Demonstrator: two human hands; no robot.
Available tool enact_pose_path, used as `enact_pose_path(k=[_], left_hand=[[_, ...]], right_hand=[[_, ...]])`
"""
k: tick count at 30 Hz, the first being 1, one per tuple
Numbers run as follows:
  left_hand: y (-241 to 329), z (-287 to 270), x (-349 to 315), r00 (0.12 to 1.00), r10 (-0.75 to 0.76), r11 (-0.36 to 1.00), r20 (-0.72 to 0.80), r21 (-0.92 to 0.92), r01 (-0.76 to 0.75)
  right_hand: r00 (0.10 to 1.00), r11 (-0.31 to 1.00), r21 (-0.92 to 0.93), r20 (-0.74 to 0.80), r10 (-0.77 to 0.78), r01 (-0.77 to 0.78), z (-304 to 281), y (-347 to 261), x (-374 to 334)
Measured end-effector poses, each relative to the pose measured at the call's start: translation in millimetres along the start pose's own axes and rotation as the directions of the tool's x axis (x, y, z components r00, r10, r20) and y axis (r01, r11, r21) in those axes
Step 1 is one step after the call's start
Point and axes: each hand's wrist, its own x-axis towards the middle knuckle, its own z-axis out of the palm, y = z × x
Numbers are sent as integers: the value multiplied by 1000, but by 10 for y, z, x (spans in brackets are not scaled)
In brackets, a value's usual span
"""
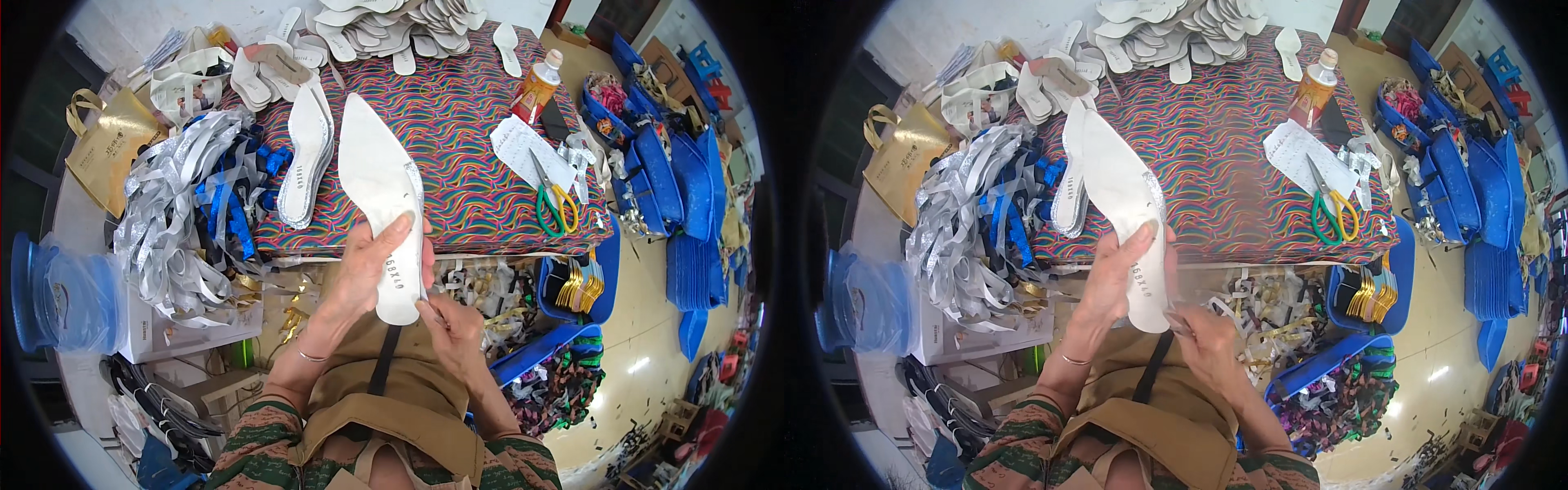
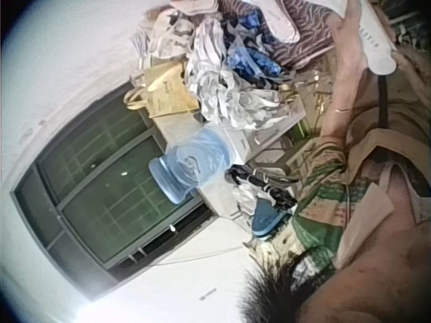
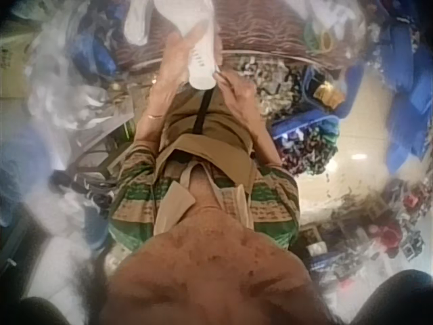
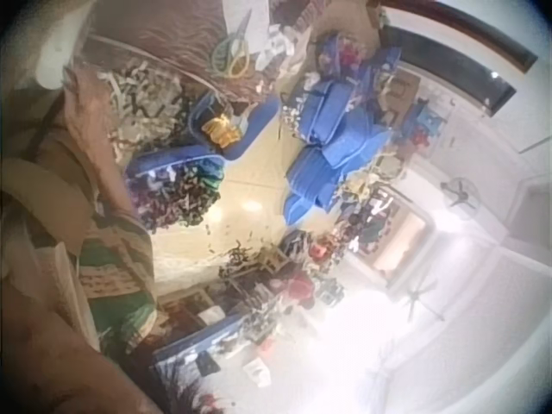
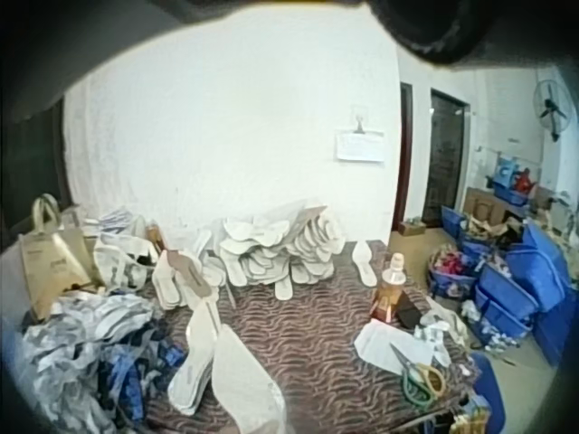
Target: The person applies a silver glittery ribbon along the edges of white shoe insoles. They pick up an insole, wrap the ribbon around its perimeter, and use scissors to trim the excess. The finished insoles are stacked on the table.
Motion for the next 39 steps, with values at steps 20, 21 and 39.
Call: enact_pose_path(k=[20, 21, 39], left_hand=[[-227, 39, -113, 978, -115, 975, 175, 207, 77], [-233, 13, -114, 980, -107, 973, 169, 219, 68], [4, -22, 204, 993, 112, 889, -44, -441, -120]], right_hand=[[993, 982, 162, -81, -90, 102, -302, 89, 760], [997, 972, 227, -52, -51, 61, -259, 119, 721], [988, 975, -165, -14, -152, 147, -103, -87, -57]])
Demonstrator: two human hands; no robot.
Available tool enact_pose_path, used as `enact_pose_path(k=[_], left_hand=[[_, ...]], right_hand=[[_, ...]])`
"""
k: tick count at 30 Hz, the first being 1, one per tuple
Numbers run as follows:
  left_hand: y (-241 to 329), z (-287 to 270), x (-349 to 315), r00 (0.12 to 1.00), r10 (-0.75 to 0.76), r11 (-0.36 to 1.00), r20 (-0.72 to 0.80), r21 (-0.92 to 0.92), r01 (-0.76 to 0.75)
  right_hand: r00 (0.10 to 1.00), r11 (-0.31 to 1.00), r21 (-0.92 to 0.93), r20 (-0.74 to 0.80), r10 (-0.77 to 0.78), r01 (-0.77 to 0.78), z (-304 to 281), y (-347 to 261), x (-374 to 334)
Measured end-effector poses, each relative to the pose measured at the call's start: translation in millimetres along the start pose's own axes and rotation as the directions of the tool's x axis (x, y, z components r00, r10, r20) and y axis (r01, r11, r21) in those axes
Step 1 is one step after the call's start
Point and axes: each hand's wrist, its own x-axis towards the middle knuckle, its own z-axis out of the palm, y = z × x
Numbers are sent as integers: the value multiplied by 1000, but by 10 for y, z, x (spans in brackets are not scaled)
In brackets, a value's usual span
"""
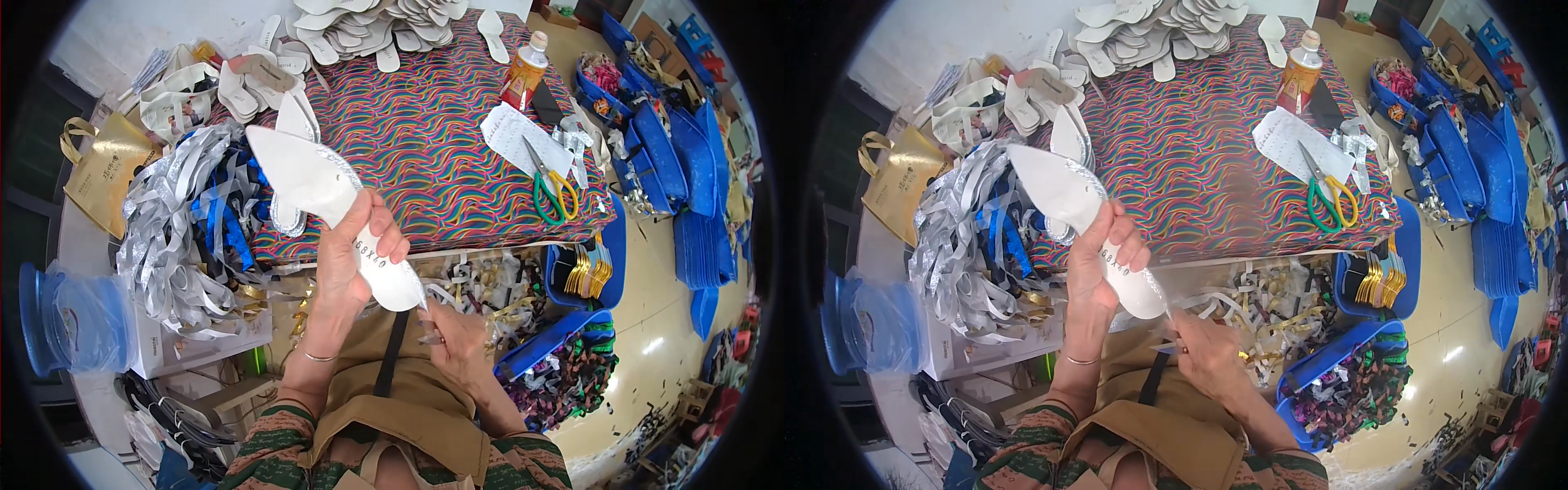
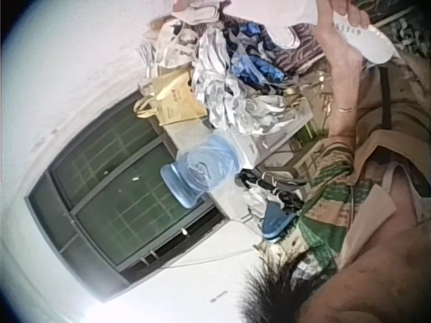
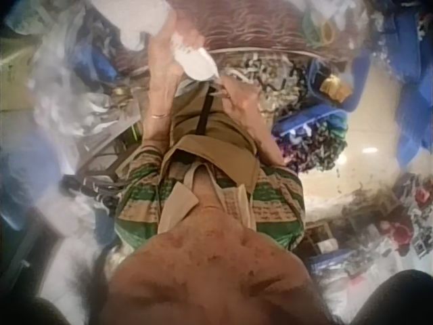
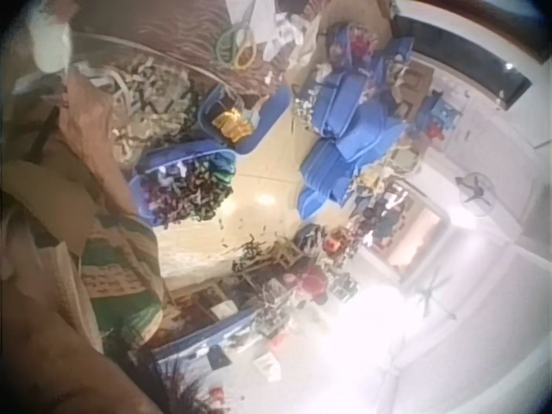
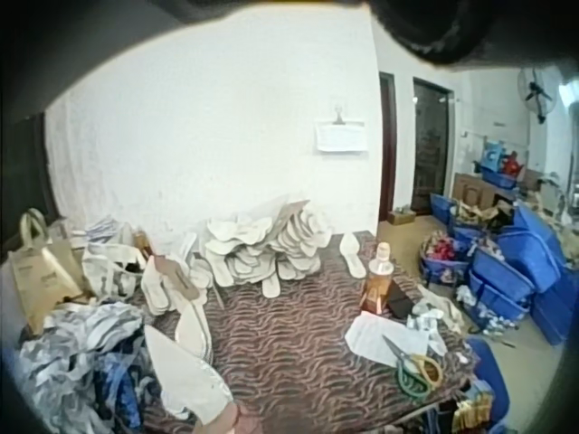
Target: The person applies a silver glittery ribbon along the edges of white shoe insoles. They pick up an insole, wrap the ribbon around its perimeter, and use scissors to trim the excess. The finished insoles are stacked on the table.
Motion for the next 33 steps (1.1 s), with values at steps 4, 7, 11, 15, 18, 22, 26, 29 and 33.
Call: enact_pose_path(k=[4, 7, 11, 15, 18, 22, 26, 29, 33], left_hand=[[-119, -5, -13, 996, 83, 991, 20, -108, -80], [-189, 82, -59, 990, 125, 991, -65, -39, -128], [-278, 117, -260, 989, 50, 946, -137, 323, -3], [-305, -90, -297, 967, 132, 932, -217, 361, -47], [-196, -70, -440, 972, -118, 887, -201, 419, 194], [275, 61, -830, 920, -314, 424, 237, 902, -88], [450, 437, -282, 743, -301, -275, 598, 691, -668], [519, 336, -14, 599, -800, -382, 39, 737, -557], [571, 323, -236, 703, -654, -310, 280, 749, -586]], right_hand=[[975, 958, 206, -53, 215, -200, 65, 16, 40], [914, 854, 381, -53, 403, -355, 109, 67, 80], [921, 838, 468, -117, 372, -279, 20, 94, 182], [938, 869, 403, -66, 341, -287, -80, 151, 202], [918, 830, 427, 3, 396, -359, -297, 86, 283], [965, 908, 331, 133, 226, -258, -626, 181, 473], [990, 980, 195, 140, 19, -47, -590, 118, 538], [979, 962, 265, 172, -111, 63, -503, 34, 598], [889, 705, 620, 457, 35, -346, -731, 298, 720]])
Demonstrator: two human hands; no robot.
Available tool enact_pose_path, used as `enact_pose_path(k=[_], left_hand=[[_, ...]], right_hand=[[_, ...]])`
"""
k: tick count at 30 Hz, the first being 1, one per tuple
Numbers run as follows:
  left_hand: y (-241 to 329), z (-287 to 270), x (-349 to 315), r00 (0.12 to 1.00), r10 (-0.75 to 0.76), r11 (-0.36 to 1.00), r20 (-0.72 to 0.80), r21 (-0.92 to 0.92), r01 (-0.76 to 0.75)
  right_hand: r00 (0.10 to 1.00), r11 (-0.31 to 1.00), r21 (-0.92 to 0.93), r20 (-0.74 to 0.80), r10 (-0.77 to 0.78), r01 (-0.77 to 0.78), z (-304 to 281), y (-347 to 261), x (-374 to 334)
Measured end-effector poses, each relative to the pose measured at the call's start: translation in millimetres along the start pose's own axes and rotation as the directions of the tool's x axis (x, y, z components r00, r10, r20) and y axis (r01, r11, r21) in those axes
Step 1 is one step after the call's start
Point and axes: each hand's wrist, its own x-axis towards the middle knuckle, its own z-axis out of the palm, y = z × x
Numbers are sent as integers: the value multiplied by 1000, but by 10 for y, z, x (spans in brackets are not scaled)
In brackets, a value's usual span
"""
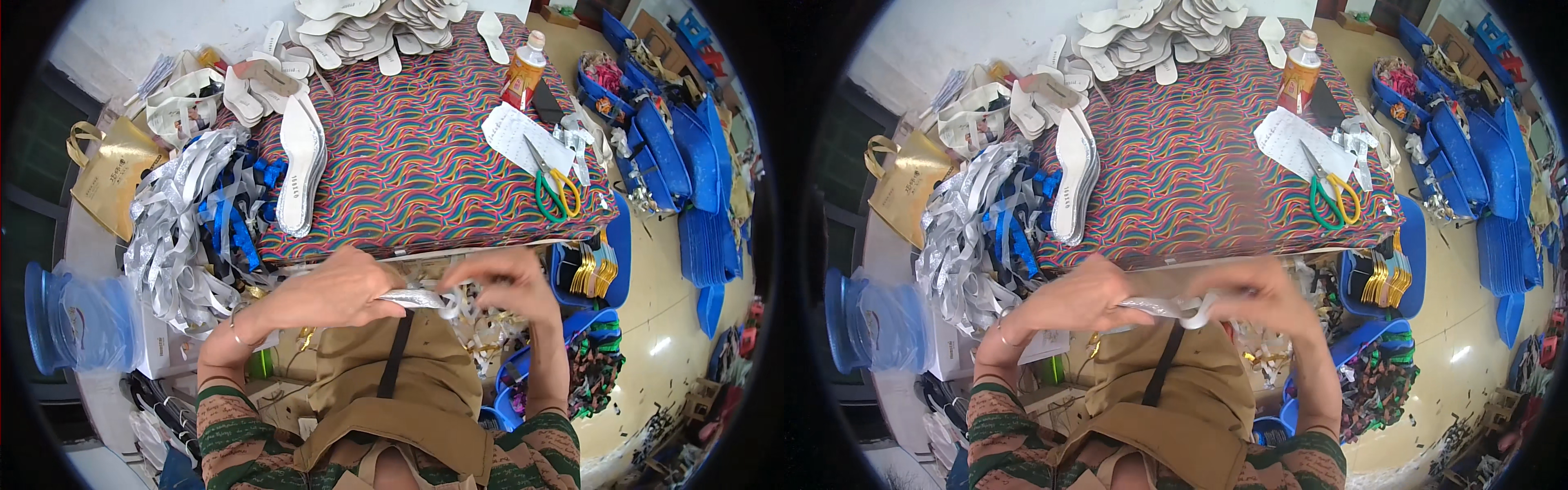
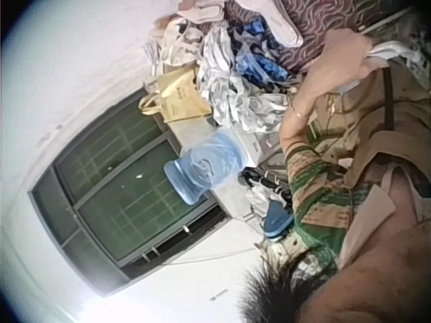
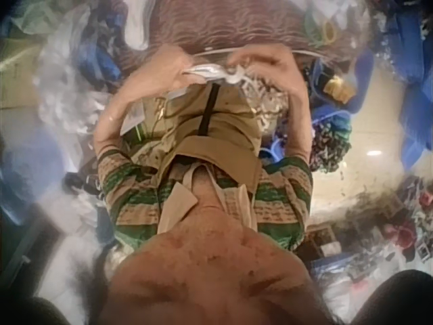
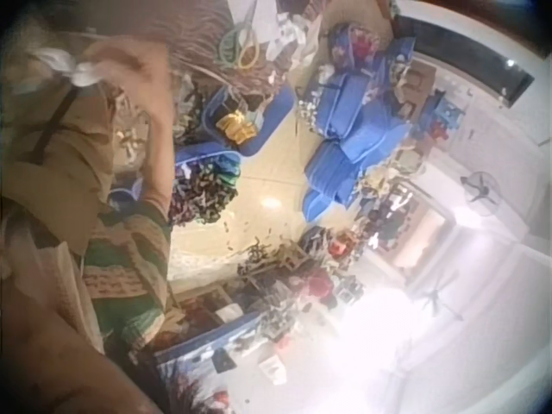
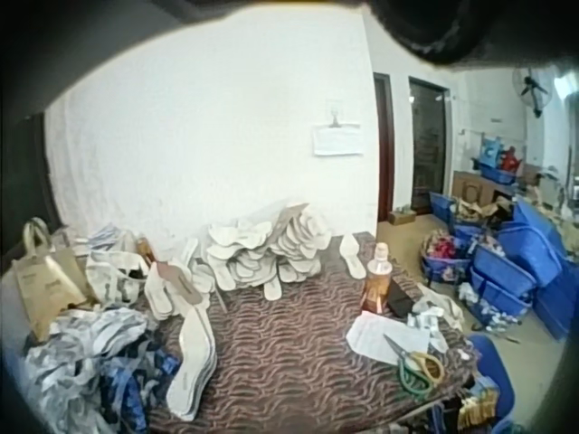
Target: The person applies a silver glittery ribbon along the edges of white shoe insoles. They pick up an insole, wrap the ribbon around its perimeter, and use scissors to trim the excess. The finished insoles are stacked on the table.
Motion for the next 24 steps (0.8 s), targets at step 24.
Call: enact_pose_path(k=[24], left_hand=[[160, 415, -38, 862, -434, 386, -260, -919, -83]], right_hand=[[820, 950, 294, -566, 84, 106, 523, 273, -212]])
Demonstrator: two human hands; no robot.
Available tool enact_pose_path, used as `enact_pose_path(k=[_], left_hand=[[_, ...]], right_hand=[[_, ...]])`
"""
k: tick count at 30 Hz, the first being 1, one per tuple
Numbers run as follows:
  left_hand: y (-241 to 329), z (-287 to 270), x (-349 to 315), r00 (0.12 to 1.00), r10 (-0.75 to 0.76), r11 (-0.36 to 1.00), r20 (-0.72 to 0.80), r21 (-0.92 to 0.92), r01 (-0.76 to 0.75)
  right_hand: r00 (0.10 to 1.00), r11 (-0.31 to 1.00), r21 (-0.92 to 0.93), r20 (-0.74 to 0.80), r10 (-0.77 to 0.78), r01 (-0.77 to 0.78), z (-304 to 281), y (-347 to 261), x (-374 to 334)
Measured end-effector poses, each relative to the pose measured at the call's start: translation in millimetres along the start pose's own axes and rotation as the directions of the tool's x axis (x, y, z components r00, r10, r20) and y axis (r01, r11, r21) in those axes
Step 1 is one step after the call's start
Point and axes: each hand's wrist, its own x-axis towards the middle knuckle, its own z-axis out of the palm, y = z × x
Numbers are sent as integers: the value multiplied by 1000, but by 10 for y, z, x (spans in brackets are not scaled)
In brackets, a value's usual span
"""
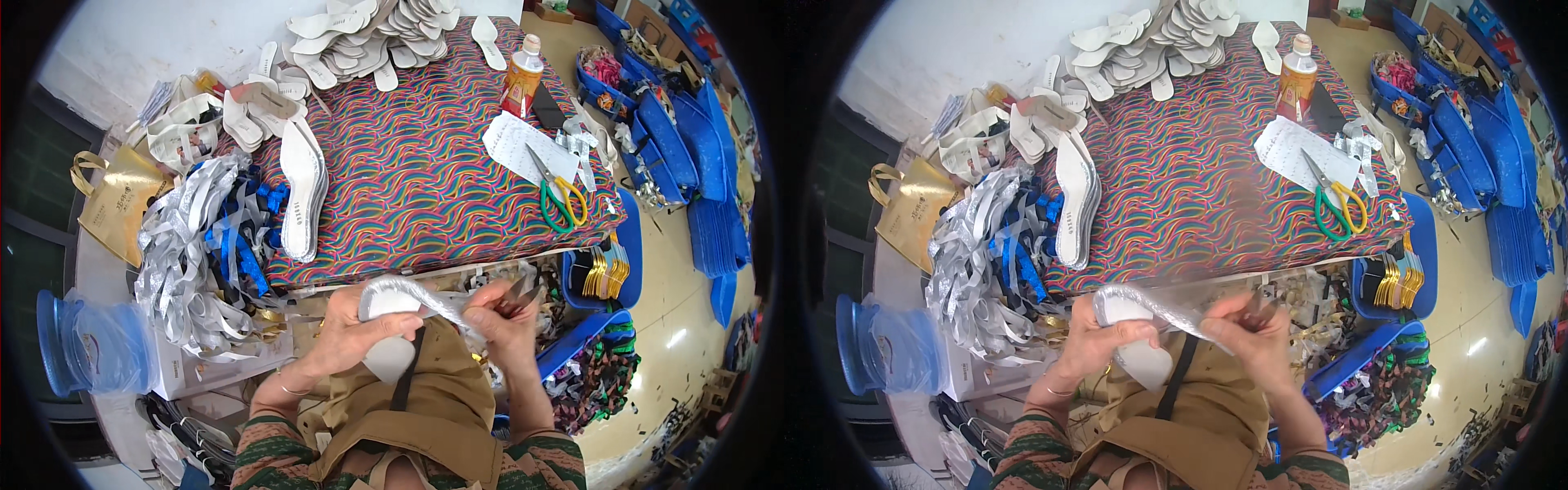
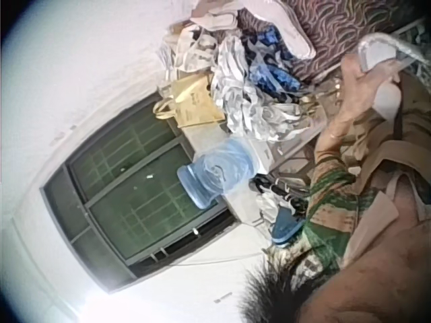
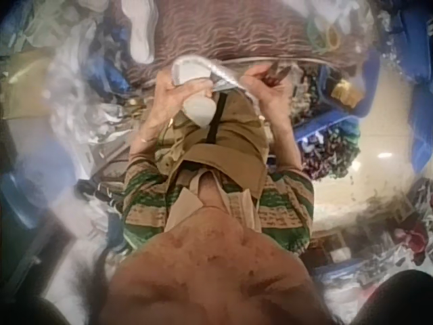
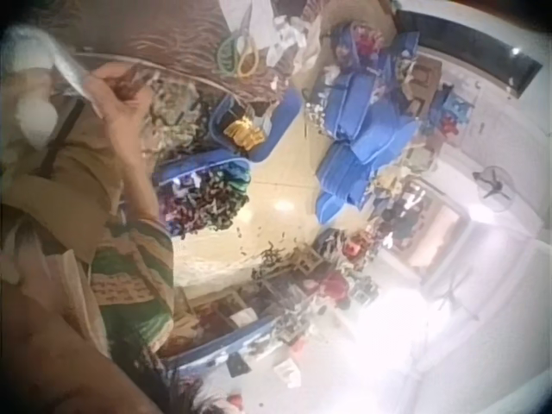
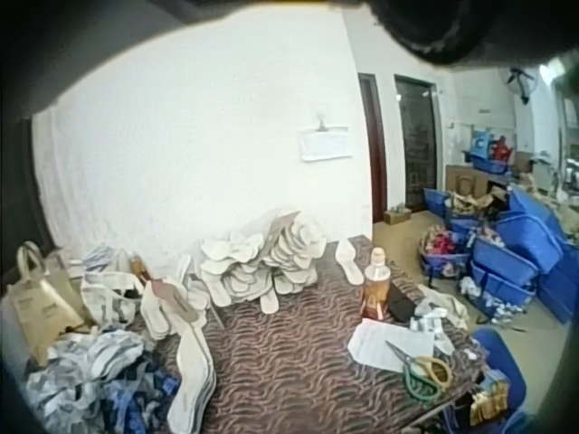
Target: The person applies a silver glittery ribbon along the edges of white shoe insoles. They pick up an insole, wrap the ribbon around its perimeter, and use scissors to trim the excess. The finished insoles are stacked on the table.
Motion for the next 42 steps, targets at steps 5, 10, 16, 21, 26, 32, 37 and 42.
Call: enact_pose_path(k=[5, 10, 16, 21, 26, 32, 37, 42], left_hand=[[-2, 224, 167, 990, -22, 952, -136, -306, -21], [-54, 87, 204, 993, 42, 921, -109, -381, -81], [-66, 66, 236, 993, -17, 901, -115, -433, -34], [-82, 63, 297, 993, -43, 864, -112, -503, -19], [-131, 95, 340, 997, -12, 785, -79, -618, -39], [-197, 120, 420, 997, 25, 881, -69, -470, -55], [-438, 244, 235, 994, -93, 903, -65, -425, 57], [-484, 187, 276, 986, 33, 875, -161, -471, -106]], right_hand=[[995, 985, 148, 51, 85, -92, 264, 274, 26], [986, 981, 158, 134, 94, -115, 204, 288, 74], [975, 981, 66, 141, 174, -185, 122, 361, -32], [977, 995, -27, 193, 94, -91, 101, 325, -23], [968, 968, -249, 249, 25, 39, 89, 290, 25], [942, 817, -485, 275, -194, 310, 40, 429, 185], [959, 894, -374, 226, -171, 248, 27, 394, 264], [941, 894, -401, 332, -61, 199, -36, 143, 337]])
